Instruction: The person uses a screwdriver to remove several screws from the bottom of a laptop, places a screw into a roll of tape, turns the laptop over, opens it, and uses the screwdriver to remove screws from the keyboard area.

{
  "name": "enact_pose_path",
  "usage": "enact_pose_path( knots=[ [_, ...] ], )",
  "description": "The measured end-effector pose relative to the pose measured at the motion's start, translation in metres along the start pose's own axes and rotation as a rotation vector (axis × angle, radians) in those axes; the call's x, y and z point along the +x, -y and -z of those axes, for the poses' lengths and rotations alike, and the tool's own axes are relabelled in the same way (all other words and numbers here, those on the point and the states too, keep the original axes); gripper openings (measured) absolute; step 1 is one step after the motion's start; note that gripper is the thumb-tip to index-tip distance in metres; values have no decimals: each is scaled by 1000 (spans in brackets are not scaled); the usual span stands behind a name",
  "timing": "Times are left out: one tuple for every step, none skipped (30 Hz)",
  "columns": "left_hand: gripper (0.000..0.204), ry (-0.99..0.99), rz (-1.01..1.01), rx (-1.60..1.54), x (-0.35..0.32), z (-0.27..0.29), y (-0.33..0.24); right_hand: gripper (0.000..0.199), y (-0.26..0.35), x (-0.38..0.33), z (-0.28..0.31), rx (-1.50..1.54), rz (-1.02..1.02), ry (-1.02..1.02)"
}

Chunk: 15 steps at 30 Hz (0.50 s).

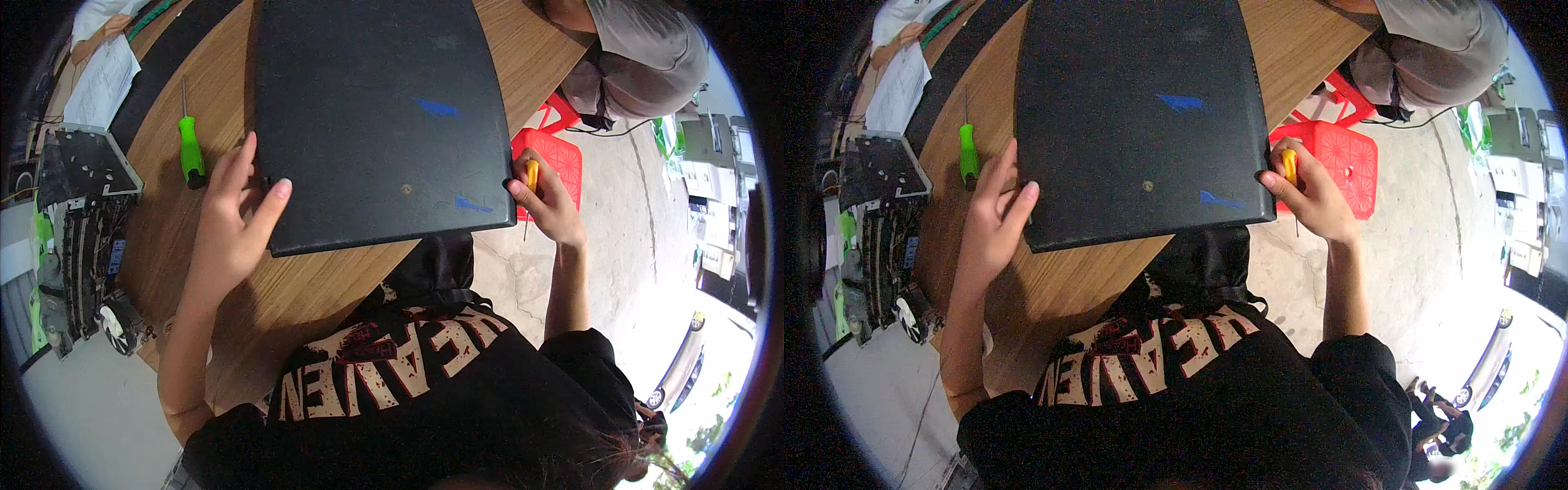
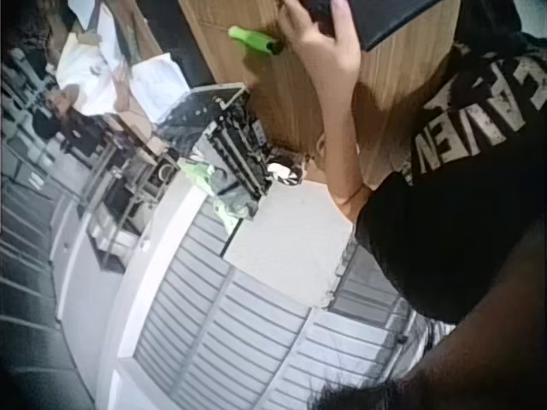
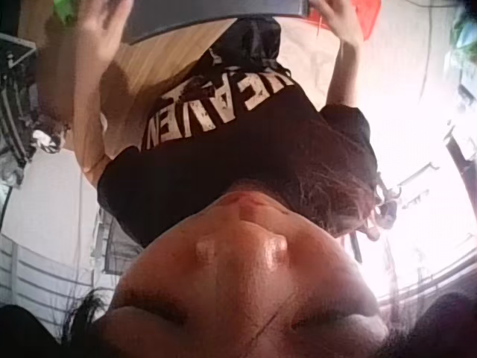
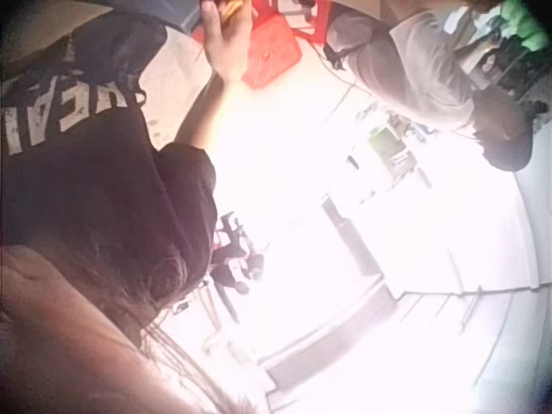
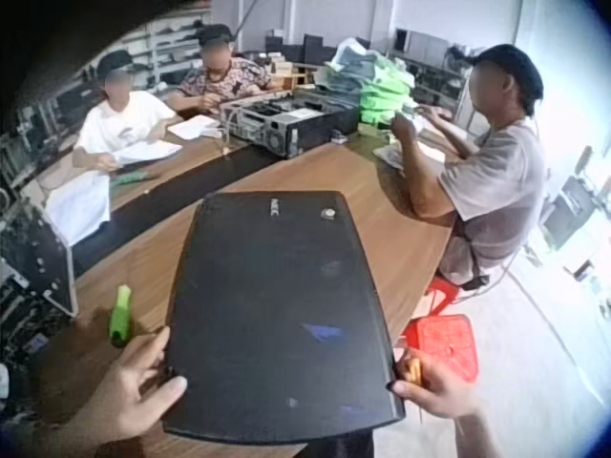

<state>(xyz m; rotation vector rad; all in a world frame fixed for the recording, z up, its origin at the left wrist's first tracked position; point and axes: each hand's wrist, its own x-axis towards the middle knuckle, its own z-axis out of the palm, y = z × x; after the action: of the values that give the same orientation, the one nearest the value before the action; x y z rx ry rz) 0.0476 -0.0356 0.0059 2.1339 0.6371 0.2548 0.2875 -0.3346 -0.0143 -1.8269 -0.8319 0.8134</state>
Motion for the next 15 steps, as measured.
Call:
enact_pose_path(
  knots=[
    [63, 5, 0, 1, 1, -2, -2, 20, 4, -1, -3, -42, -1, -17],
    [65, -33, 20, -9, 2, -4, -6, 21, 6, -2, -4, -85, -2, -33],
    [66, -71, 40, -18, 2, -6, -8, 22, 5, -3, -5, -120, 39, -28],
    [66, -70, 35, -15, 4, -7, -7, 22, 4, -4, -7, -118, 41, -34],
    [67, -93, -4, 10, 5, -7, -3, 23, 3, -6, -13, -168, 102, -21],
    [67, -116, -43, 36, 5, -6, -1, 24, 4, -9, -20, -218, 164, -8],
    [67, -113, -50, 39, 9, -4, 2, 25, 7, -10, -28, -218, 136, 42],
    [66, -140, -52, 124, 10, 0, 3, 25, 5, -9, -40, -172, 168, 58],
    [66, -168, -53, 210, 12, 4, 4, 26, 11, -10, -52, -149, 142, 75],
    [66, -167, -62, 210, 15, 10, 6, 26, 22, -11, -61, -135, 112, 89],
    [63, -168, -80, 241, 18, 13, 9, 26, 28, -12, -69, -136, 123, 117],
    [60, -169, -98, 272, 22, 17, 14, 25, 32, -12, -76, -136, 134, 146],
    [59, -213, -151, 317, 26, 18, 20, 24, 34, -10, -85, -74, 203, 160],
    [59, -211, -162, 317, 28, 19, 24, 24, 35, -11, -94, 61, 102, 222],
    [59, -253, -164, 391, 31, 19, 27, 24, 36, -11, -103, 58, 124, 216]
  ],
)
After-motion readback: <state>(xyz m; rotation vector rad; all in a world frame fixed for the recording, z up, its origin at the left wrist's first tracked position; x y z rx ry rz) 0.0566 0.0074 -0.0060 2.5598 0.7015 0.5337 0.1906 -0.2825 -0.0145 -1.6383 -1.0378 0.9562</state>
